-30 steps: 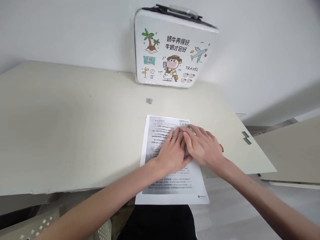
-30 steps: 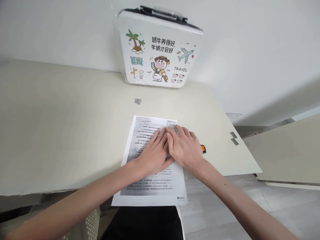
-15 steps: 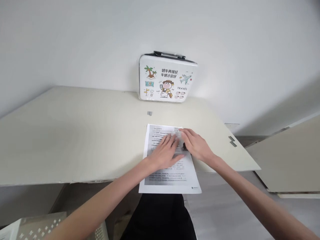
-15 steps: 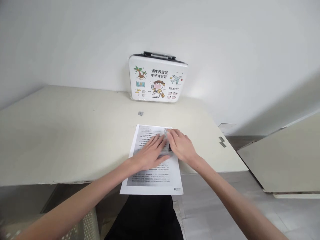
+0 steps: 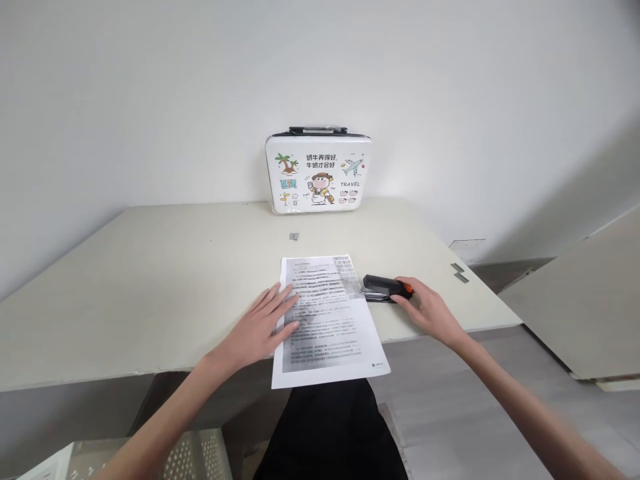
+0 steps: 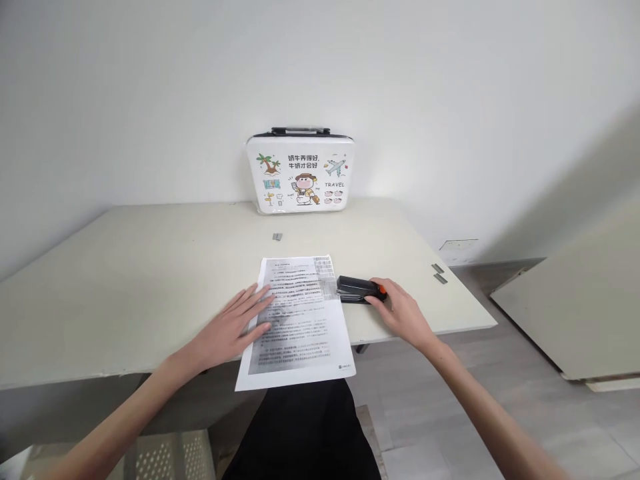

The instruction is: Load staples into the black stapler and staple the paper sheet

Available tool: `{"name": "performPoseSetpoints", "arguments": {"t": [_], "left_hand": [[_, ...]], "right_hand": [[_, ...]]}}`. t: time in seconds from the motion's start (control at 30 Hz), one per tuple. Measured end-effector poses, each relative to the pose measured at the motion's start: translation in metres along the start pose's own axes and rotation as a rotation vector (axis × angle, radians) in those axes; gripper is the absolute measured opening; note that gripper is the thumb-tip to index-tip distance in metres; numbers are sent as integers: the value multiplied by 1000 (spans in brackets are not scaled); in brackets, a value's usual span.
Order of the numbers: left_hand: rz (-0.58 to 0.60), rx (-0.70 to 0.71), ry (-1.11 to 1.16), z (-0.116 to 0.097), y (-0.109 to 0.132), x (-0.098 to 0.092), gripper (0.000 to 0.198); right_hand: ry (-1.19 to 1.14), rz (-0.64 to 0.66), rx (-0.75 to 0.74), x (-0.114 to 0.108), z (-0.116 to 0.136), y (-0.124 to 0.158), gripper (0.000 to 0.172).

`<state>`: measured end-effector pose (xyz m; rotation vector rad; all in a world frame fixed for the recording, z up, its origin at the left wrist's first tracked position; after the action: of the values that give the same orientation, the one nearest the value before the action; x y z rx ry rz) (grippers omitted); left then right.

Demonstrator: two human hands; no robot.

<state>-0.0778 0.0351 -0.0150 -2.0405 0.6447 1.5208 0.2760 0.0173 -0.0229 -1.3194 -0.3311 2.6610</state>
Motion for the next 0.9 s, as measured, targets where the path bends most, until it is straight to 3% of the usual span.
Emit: {"name": "performPoseSetpoints", "arguments": {"t": [0.3, 0.57, 0.73, 0.9], "left_hand": [[-15, -95, -4, 18, 23, -13, 63], [-50, -24, -2, 4, 47, -25, 60], [-18, 38, -65, -1, 43, -18, 66], [-46, 68, -84, -12, 25, -9, 71]], "right_hand": [[-158, -76, 67, -3, -18, -1, 51], [-179, -123, 77, -7, -24, -1, 49], [-242, -207, 116, -16, -32, 0, 47], [-349, -321, 197, -25, -48, 2, 48]]}}
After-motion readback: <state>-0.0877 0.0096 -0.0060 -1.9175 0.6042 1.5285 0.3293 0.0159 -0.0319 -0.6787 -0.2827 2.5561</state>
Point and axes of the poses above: each hand's wrist, its own y-axis away from the middle knuckle, its own x-axis out of the palm, z = x × y, the point moved 10 cm from there along -y, towards the middle knuckle, and after that the axes turned 3 degrees about -z, right-handed, at the moved point
